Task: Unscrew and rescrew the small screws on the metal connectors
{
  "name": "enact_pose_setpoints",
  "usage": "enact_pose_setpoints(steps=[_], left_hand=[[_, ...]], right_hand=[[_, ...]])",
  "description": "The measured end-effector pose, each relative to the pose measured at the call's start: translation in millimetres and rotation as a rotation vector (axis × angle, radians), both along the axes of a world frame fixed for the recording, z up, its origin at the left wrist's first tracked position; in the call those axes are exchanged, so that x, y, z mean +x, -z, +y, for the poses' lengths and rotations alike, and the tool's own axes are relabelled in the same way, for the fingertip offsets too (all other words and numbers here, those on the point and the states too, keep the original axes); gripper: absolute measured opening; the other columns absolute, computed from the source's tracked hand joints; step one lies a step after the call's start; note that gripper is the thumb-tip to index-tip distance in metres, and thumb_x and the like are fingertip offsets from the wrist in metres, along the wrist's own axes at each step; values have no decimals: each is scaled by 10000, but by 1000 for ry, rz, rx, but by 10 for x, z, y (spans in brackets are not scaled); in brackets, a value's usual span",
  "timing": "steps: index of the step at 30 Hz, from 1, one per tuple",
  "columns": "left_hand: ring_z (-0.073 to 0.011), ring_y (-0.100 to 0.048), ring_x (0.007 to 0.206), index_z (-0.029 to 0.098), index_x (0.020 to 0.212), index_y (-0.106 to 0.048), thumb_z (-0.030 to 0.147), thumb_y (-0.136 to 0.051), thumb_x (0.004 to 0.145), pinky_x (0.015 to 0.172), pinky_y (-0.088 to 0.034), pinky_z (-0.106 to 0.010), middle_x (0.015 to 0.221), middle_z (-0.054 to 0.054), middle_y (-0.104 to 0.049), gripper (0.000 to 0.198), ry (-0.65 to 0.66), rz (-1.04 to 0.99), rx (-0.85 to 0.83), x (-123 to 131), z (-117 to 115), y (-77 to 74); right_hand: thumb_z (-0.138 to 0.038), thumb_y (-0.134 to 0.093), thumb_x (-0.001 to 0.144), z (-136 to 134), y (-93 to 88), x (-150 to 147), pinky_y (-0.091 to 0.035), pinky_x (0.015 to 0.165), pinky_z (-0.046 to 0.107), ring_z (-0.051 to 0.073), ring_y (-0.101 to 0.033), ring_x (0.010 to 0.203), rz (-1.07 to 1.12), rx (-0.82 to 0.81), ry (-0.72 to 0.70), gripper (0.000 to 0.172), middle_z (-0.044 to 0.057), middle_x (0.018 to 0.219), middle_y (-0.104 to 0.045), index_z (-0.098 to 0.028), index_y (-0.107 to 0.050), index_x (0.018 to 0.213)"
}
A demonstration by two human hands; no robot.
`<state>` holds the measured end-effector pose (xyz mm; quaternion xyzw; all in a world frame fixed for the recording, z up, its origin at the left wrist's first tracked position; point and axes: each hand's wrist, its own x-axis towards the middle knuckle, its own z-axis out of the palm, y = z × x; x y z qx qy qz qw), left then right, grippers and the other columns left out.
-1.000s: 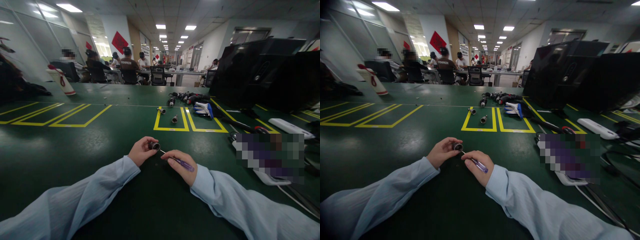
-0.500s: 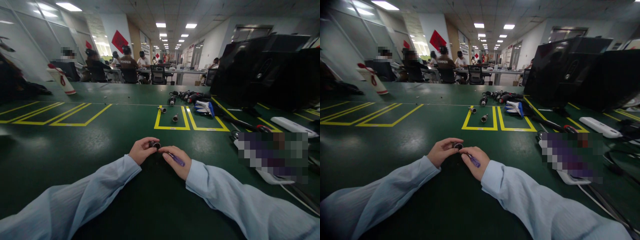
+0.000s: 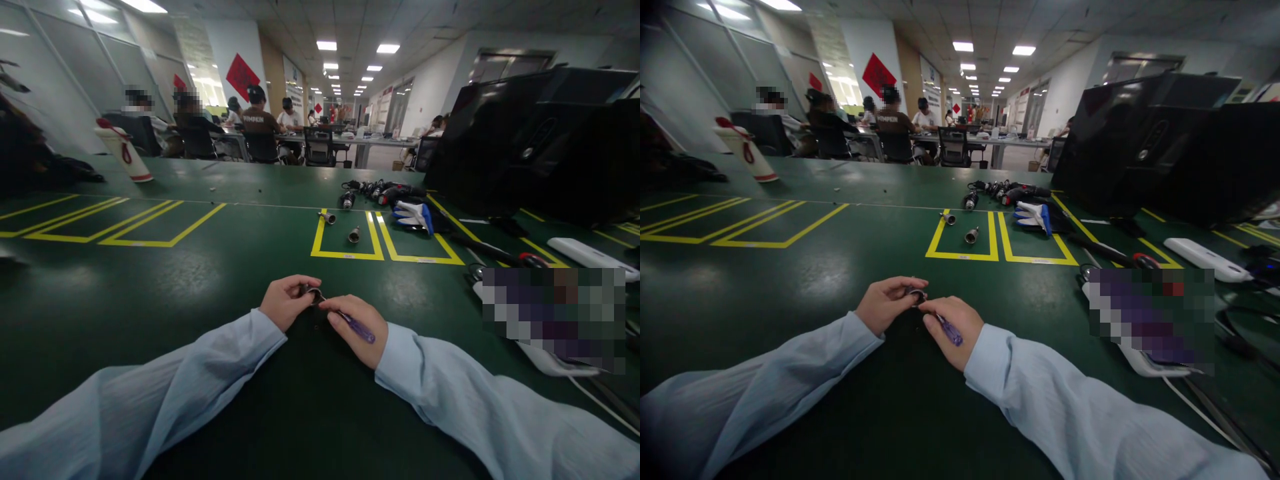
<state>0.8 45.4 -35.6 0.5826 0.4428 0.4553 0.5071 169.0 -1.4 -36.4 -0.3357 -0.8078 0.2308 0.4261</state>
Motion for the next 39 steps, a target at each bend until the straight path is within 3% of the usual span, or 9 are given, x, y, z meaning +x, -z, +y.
enact_pose_setpoints(steps=[14, 18, 39], left_hand=[[-155, -628, 690, 127, 704, -636, 129, -641, 509, 737, -496, -318, 791, -47, -685, 194, -60, -36, -2, 3, -18, -11], [-151, -626, 730, 126, 687, -635, 121, -640, 504, 784, -480, -321, 869, -59, -678, 183, -75, -58, 3, 3, -27, -9], [-158, -632, 716, 123, 688, -631, 121, -635, 522, 764, -492, -322, 820, -54, -680, 166, -39, -29, 28, 10, -45, -12]], right_hand=[[-174, -406, 834, -104, -84, -30, -421, 788, 349, 195, -542, 911, -217, 31, 19, 285, 85, 1042, -597, -192, -503, 1102], [-178, -409, 834, -104, -73, -34, -421, 784, 347, 193, -544, 908, -229, 34, 31, 283, 79, 1041, -600, -195, -502, 1101], [-185, -408, 836, -130, -134, -10, -393, 774, 341, 199, -539, 917, -287, 58, 35, 305, 80, 1033, -602, -214, -483, 1130]])
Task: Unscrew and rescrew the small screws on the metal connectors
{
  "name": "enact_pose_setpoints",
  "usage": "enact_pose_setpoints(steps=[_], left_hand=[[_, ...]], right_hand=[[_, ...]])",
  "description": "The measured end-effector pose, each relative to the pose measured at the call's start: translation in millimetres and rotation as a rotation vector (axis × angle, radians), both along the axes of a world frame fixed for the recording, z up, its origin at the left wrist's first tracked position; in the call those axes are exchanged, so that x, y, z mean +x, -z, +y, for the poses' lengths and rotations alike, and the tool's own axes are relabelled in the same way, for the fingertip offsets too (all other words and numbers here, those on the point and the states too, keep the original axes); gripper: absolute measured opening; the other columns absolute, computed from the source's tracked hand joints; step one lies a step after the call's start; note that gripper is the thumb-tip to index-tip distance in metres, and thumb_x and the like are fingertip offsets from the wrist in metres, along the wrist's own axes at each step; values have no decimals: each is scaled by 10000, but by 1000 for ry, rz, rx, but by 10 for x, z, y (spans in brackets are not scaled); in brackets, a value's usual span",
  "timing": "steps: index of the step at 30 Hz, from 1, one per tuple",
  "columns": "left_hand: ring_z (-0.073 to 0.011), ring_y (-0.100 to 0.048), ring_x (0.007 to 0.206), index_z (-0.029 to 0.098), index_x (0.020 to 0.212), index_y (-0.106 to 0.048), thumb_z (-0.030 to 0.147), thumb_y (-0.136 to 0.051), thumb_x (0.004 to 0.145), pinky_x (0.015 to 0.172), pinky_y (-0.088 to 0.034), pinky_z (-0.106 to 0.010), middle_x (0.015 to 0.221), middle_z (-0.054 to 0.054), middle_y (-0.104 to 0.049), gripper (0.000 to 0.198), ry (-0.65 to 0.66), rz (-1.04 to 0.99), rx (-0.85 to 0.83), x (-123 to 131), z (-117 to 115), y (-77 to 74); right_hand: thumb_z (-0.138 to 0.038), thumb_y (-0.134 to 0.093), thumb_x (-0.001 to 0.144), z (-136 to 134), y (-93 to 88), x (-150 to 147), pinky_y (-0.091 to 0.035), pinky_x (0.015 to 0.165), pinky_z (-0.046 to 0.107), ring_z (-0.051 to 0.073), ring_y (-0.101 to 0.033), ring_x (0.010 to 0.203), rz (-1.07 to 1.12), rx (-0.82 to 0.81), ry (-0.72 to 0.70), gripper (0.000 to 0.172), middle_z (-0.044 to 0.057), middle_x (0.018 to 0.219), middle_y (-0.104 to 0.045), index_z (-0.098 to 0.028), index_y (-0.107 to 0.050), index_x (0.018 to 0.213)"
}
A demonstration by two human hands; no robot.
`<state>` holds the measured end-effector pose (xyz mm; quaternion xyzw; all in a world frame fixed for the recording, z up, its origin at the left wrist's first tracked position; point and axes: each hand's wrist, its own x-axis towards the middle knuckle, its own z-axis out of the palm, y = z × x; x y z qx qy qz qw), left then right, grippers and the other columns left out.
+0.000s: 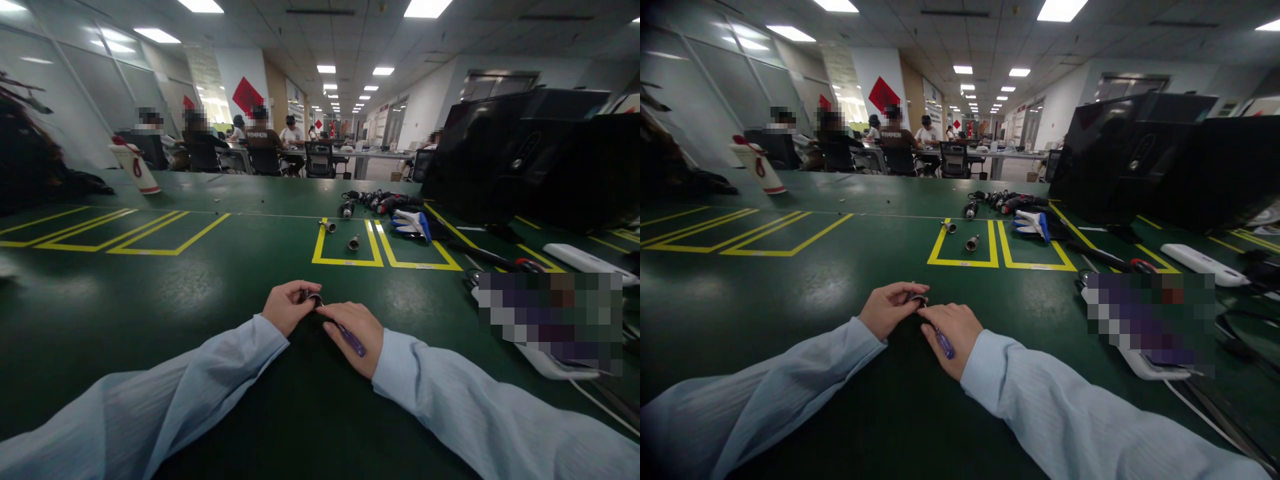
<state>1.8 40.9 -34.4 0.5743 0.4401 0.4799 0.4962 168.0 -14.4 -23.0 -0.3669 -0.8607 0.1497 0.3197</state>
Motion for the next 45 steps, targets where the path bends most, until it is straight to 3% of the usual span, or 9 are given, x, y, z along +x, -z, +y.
enact_pose_setpoints(steps=[8, 11, 13, 16, 18, 20, 31, 38, 45], left_hand=[[-149, -628, 687, 126, 679, -631, 126, -634, 526, 734, -508, -317, 794, -43, -679, 153, -1, -14, -15, 12, -13, 2], [-156, -628, 694, 118, 704, -628, 133, -649, 524, 719, -517, -328, 808, -45, -673, 182, 13, -30, -32, 6, -4, -4], [-167, -627, 715, 111, 737, -628, 130, -662, 520, 712, -524, -342, 815, -46, -666, 220, 25, -47, -70, -6, 8, -6], [-183, -623, 770, 107, 777, -630, 115, -664, 531, 740, -521, -368, 836, -48, -657, 248, 20, -78, -120, -29, 32, -1], [-192, -620, 794, 108, 789, -631, 106, -653, 542, 760, -514, -383, 853, -52, -651, 248, 22, -91, -138, -42, 46, 3], [-199, -621, 797, 109, 791, -632, 97, -638, 548, 772, -505, -396, 866, -54, -648, 243, 36, -99, -156, -51, 55, 2], [-210, -614, 814, 113, 757, -635, 71, -610, 534, 762, -502, -388, 871, -51, -643, 227, 43, -147, -192, -48, 33, -18], [-240, -608, 837, 98, 744, -633, 68, -643, 494, 655, -539, -348, 892, -71, -637, 251, 22, -226, -241, -33, 36, -69], [-254, -609, 853, 97, 727, -632, 40, -631, 487, 652, -543, -343, 879, -73, -640, 246, 28, -330, -250, -56, 34, -104]], right_hand=[[-190, -415, 832, -23, -2, -10, -399, 777, 338, 194, -548, 925, 25, 12, -1, 274, 80, 1022, -611, -205, -520, 1084], [-229, -422, 834, -19, 4, 13, -405, 767, 332, 179, -580, 847, 176, -16, 17, 200, 61, 913, -653, -200, -604, 913], [-294, -407, 842, 16, 35, 43, -433, 682, 303, 154, -597, 675, 347, -146, 65, 283, 37, 684, -658, -186, -622, 693], [-426, -401, 817, 102, 109, 80, -387, 421, 234, 102, -479, 366, 575, -504, 186, 457, -17, 373, -487, -177, -514, 451], [-467, -436, 779, 150, 144, 84, -316, 343, 210, 77, -397, 283, 660, -672, 252, 476, -43, 308, -407, -177, -466, 403], [-467, -466, 757, 168, 154, 74, -305, 340, 199, 67, -385, 274, 688, -735, 253, 467, -51, 299, -397, -172, -462, 396], [-440, -449, 770, 151, 108, 49, -326, 379, 195, 66, -414, 311, 636, -737, 203, 437, -47, 331, -424, -167, -477, 430], [-409, -444, 768, 139, 108, -35, -209, 310, 190, 41, -300, 246, 545, -714, 319, 470, -70, 280, -318, -178, -398, 362], [-421, -441, 795, 168, 149, -38, -332, 423, 213, 76, -400, 347, 772, -684, 98, 433, -48, 325, -411, -171, -493, 445]])
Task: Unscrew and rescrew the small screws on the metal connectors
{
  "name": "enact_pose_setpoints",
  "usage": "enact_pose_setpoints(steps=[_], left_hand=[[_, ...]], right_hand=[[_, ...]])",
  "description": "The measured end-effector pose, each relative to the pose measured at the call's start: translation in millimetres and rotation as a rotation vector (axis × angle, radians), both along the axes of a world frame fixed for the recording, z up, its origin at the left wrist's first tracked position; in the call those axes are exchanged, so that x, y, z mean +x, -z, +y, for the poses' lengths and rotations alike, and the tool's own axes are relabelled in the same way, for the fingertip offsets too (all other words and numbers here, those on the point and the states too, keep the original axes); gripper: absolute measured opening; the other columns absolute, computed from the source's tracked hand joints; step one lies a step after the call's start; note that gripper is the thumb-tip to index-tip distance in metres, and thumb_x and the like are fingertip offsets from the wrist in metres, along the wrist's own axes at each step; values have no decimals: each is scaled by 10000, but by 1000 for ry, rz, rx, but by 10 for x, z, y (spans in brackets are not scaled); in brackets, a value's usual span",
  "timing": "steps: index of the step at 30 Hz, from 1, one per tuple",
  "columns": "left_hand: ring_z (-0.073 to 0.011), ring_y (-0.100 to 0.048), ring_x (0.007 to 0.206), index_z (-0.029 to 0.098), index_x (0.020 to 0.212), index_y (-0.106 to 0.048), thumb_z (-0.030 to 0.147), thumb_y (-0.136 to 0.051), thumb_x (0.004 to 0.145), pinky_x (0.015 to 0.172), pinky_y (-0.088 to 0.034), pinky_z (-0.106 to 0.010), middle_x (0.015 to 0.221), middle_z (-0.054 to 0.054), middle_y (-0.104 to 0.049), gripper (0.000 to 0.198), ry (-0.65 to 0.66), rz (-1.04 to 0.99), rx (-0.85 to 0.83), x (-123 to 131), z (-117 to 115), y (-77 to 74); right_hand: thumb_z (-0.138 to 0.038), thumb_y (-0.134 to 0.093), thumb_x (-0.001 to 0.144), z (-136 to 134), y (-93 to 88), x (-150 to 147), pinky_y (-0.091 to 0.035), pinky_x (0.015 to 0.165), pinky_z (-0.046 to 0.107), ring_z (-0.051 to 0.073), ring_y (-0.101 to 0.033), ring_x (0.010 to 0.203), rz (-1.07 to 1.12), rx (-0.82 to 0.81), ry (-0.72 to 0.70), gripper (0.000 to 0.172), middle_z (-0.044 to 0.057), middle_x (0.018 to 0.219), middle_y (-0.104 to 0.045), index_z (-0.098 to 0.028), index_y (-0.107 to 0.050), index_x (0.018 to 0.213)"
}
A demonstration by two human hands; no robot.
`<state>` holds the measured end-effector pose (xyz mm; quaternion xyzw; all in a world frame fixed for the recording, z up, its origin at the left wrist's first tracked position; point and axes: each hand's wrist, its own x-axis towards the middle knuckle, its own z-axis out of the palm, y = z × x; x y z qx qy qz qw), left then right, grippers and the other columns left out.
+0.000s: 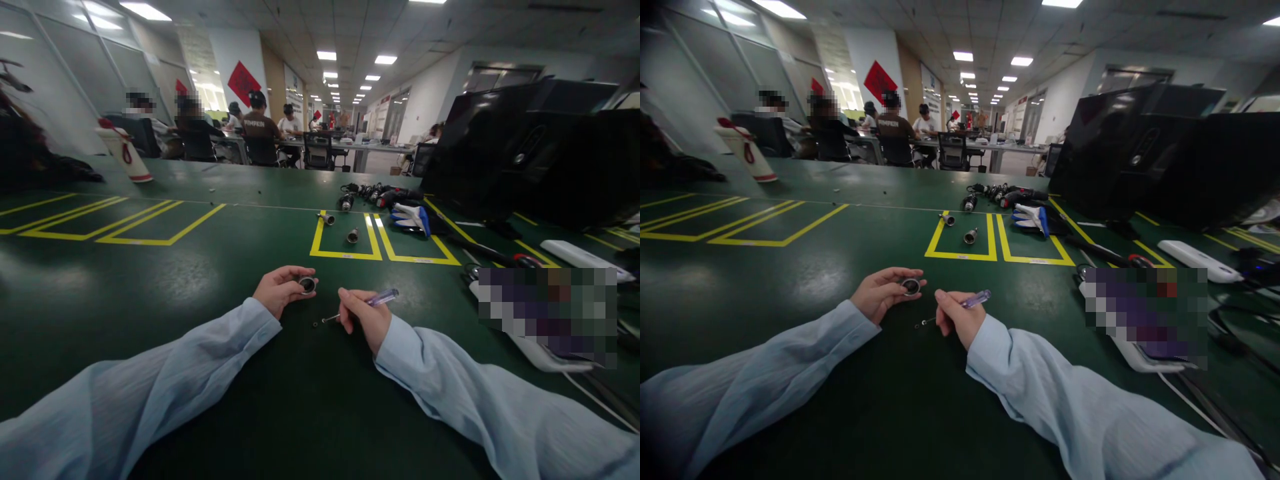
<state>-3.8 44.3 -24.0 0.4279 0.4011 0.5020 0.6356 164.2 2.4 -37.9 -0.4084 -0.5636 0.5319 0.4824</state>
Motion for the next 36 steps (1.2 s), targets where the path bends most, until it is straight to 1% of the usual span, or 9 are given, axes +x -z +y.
enact_pose_setpoints(steps=[2, 5, 8, 12, 16, 22, 27, 32, 36], left_hand=[[-252, -607, 865, 101, 733, -631, 28, -620, 493, 664, -541, -345, 891, -70, -637, 251, 1, -4, 8, -5, 1, 8], [-240, -612, 856, 104, 739, -630, 28, -612, 504, 662, -537, -324, 873, -63, -642, 247, -8, 17, 23, 0, 6, 17], [-222, -620, 833, 109, 745, -628, 28, -616, 504, 654, -531, -299, 837, -52, -651, 254, -13, 36, 32, 6, 9, 14], [-211, -626, 813, 113, 747, -624, 36, -631, 501, 659, -526, -295, 820, -48, -658, 258, -20, 49, 27, 0, -5, 6], [-215, -626, 820, 114, 751, -623, 53, -648, 499, 670, -522, -302, 837, -50, -656, 261, -25, 64, 41, -3, -18, 18], [-211, -634, 792, 113, 724, -612, 61, -682, 468, 643, -520, -300, 855, -53, -651, 270, -66, 65, 76, 13, 2, 76], [-208, -640, 774, 117, 692, -588, 46, -667, 476, 637, -517, -303, 851, -50, -649, 241, -72, 66, 117, 10, 13, 108], [-211, -636, 795, 123, 696, -578, 63, -642, 509, 613, -515, -291, 860, -54, -652, 206, -70, 93, 99, 13, -1, 74], [-216, -634, 803, 120, 719, -575, 62, -629, 516, 615, -516, -293, 876, -64, -655, 218, -51, 79, 61, 12, -21, 36]], right_hand=[[-385, -484, 783, -5, -19, 10, -372, 487, 221, 89, -462, 425, 35, 55, -7, 360, -31, 396, -485, -163, -547, 507], [-318, -539, 760, -4, -56, 0, -416, 597, 241, 120, -549, 594, 10, 142, -75, 198, 11, 607, -606, -154, -624, 688], [-281, -519, 772, 33, -71, -42, -430, 674, 270, 147, -572, 710, -26, 182, -109, 179, 43, 732, -637, -148, -637, 800], [-248, -488, 786, 106, -45, -100, -433, 671, 269, 145, -572, 715, -83, 187, -65, 182, 50, 747, -643, -145, -637, 808], [-235, -478, 793, 137, -7, -130, -437, 683, 269, 147, -579, 737, -114, 204, -62, 176, 46, 755, -638, -146, -629, 813], [-210, -466, 798, 110, -31, -139, -423, 735, 284, 155, -572, 761, -233, 313, -51, 180, 50, 767, -640, -148, -634, 781], [-200, -468, 805, 93, -40, -142, -418, 765, 287, 161, -574, 804, -287, 388, -66, 176, 50, 804, -647, -159, -639, 811], [-186, -475, 808, 84, -31, -138, -418, 761, 266, 144, -572, 804, -315, 433, -60, 164, 28, 815, -648, -180, -638, 830], [-183, -476, 813, 71, -40, -130, -419, 763, 270, 141, -565, 804, -327, 455, -57, 164, 18, 818, -643, -195, -636, 842]])
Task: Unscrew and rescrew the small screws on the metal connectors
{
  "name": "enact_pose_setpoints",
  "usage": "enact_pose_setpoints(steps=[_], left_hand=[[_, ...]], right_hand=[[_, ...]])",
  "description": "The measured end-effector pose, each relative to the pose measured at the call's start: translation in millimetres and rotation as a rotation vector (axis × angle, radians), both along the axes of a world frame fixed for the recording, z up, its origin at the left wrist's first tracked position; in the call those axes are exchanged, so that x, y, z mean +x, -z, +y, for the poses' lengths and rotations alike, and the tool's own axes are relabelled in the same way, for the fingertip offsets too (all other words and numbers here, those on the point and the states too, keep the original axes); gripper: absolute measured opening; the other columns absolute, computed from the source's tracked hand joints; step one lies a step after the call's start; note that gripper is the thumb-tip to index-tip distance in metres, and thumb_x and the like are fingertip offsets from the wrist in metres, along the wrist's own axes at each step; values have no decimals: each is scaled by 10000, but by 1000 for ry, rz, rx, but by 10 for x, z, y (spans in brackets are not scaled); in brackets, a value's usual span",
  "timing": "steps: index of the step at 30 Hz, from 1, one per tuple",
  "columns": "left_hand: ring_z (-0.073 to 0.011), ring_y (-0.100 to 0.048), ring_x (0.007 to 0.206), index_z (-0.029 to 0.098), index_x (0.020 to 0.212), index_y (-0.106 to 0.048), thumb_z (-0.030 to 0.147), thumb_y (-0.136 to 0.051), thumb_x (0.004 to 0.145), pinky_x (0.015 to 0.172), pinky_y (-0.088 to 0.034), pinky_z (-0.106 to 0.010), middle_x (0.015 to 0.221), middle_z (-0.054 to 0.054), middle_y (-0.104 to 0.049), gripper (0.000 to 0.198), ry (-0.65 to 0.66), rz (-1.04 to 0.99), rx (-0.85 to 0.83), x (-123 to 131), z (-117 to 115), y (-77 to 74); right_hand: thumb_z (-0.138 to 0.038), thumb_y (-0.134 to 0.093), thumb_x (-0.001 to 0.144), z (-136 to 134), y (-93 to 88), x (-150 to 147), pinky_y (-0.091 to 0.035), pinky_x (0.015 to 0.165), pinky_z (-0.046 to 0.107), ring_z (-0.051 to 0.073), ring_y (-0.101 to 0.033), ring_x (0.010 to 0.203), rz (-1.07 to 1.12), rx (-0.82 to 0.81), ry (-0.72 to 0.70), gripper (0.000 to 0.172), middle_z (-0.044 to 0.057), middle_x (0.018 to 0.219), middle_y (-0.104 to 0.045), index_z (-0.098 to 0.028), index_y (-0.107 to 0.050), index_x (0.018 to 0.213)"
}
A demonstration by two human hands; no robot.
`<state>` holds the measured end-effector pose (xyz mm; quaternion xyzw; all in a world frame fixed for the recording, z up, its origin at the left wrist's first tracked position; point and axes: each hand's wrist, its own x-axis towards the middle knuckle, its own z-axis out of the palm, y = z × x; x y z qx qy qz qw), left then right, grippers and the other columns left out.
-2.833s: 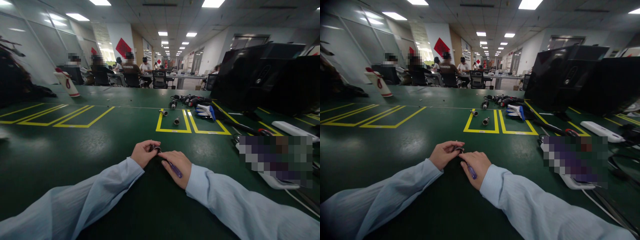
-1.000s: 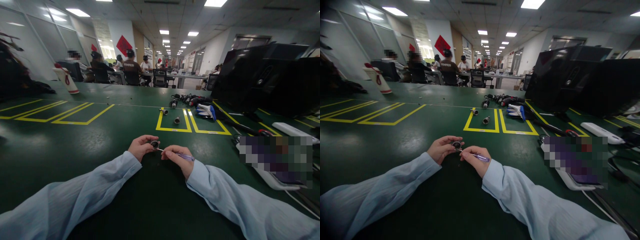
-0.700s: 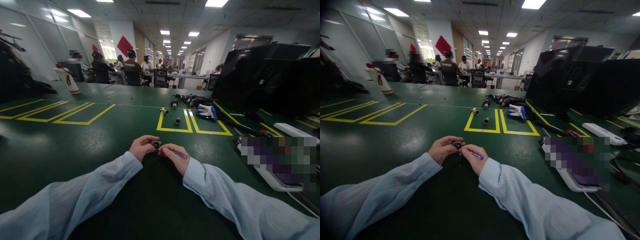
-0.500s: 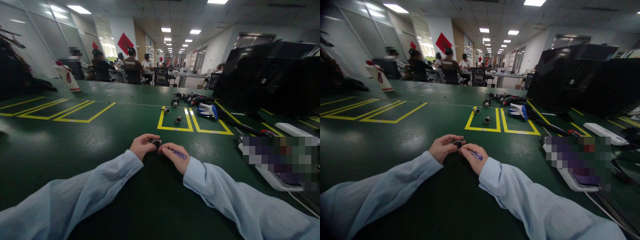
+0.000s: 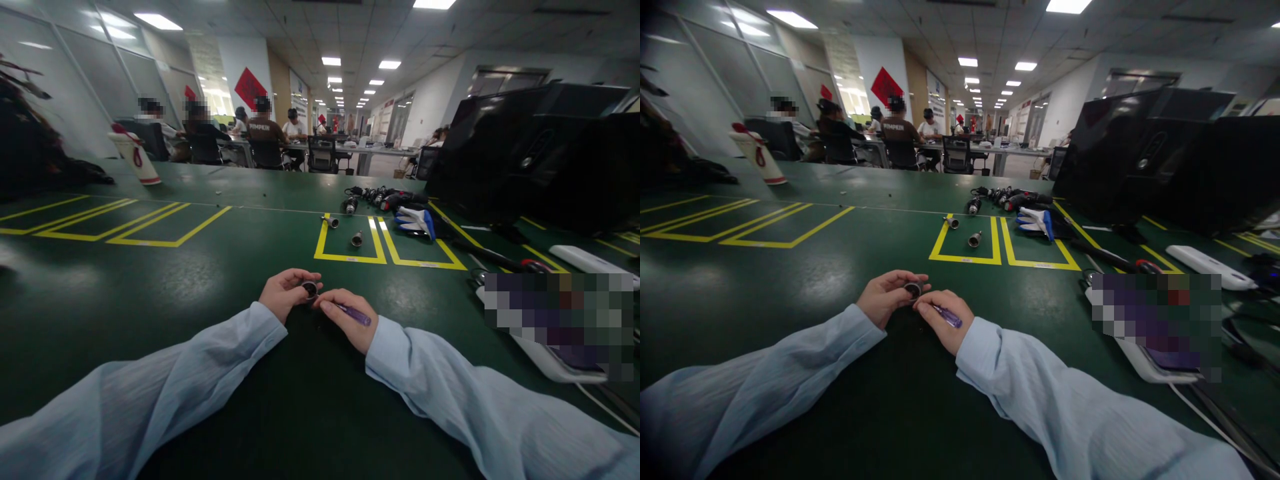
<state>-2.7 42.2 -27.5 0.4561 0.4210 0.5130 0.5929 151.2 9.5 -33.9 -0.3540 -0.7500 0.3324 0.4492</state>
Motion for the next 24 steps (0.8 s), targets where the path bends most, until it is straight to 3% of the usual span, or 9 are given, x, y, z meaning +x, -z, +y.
enact_pose_setpoints(steps=[24], left_hand=[[-201, -627, 806, 122, 691, -602, 67, -578, 534, 672, -522, -318, 946, -85, -653, 168, -23, 111, 28, 17, 12, 50]], right_hand=[[-181, -463, 820, -40, 1, -20, -419, 747, 286, 149, -547, 782, -91, 121, 9, 151, 21, 807, -625, -213, -609, 847]])
